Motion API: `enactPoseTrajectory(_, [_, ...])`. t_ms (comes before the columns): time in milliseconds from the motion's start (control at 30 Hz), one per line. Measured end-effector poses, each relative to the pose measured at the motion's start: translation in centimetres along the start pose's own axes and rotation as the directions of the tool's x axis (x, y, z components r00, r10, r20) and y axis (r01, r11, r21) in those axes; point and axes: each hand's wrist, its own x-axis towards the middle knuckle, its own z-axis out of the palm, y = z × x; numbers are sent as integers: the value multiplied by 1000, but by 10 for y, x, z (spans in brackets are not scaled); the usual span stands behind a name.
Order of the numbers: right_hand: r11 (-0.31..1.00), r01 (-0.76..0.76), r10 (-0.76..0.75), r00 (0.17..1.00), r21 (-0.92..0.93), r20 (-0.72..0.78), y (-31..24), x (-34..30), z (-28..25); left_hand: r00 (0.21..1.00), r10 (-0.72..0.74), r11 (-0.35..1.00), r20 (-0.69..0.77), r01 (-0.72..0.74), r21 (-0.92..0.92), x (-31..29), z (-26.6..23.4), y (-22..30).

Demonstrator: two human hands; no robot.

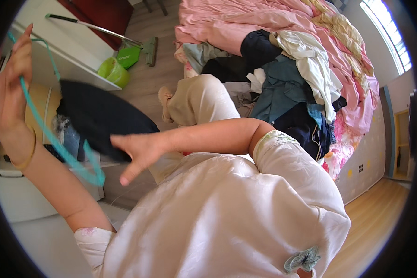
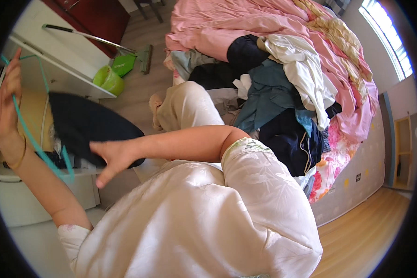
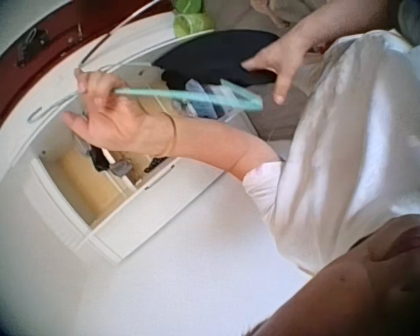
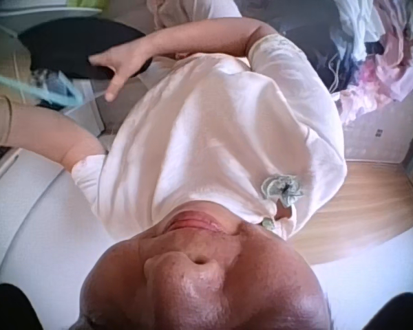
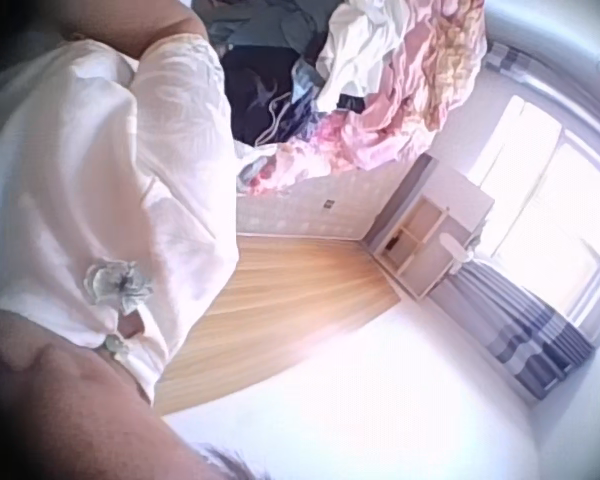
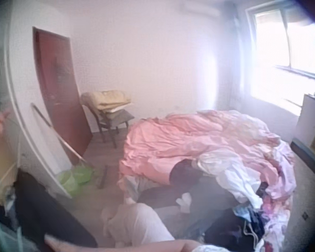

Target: The person ties the shoelaces of a sneaker, sorts through clothes on a bed, mounts garments onto hangers, and places them inside a wardrobe.

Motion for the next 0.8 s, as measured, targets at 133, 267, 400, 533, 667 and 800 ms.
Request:
enactPoseTrajectory(133, [972, 188, -198, 978, -141, -61, 18, -58, -9, 1000, -25, 995, -1, 25, 95, 23, 27, -56])
enactPoseTrajectory(267, [911, 182, 5, 892, 370, -452, -15, -149, -41, 991, -93, 992, 90, 101, -78, 64, 49, -129])
enactPoseTrajectory(400, [977, 192, -214, 840, -96, -499, -40, -205, -55, 971, -159, 961, 182, 194, -198, 108, 72, -220])
enactPoseTrajectory(533, [1000, 8, 3, 789, 15, -614, -42, -244, -34, 969, -215, 919, 124, 244, -311, 136, 110, -300])
enactPoseTrajectory(667, [884, 85, 332, 579, 460, -745, -39, -299, -22, 947, -310, 898, 80, 319, -303, 182, 130, -373])
enactPoseTrajectory(800, [814, 39, 534, 345, 580, -772, -8, -358, -1, 913, -386, 921, 136, 373, 110, 198, 148, -440])
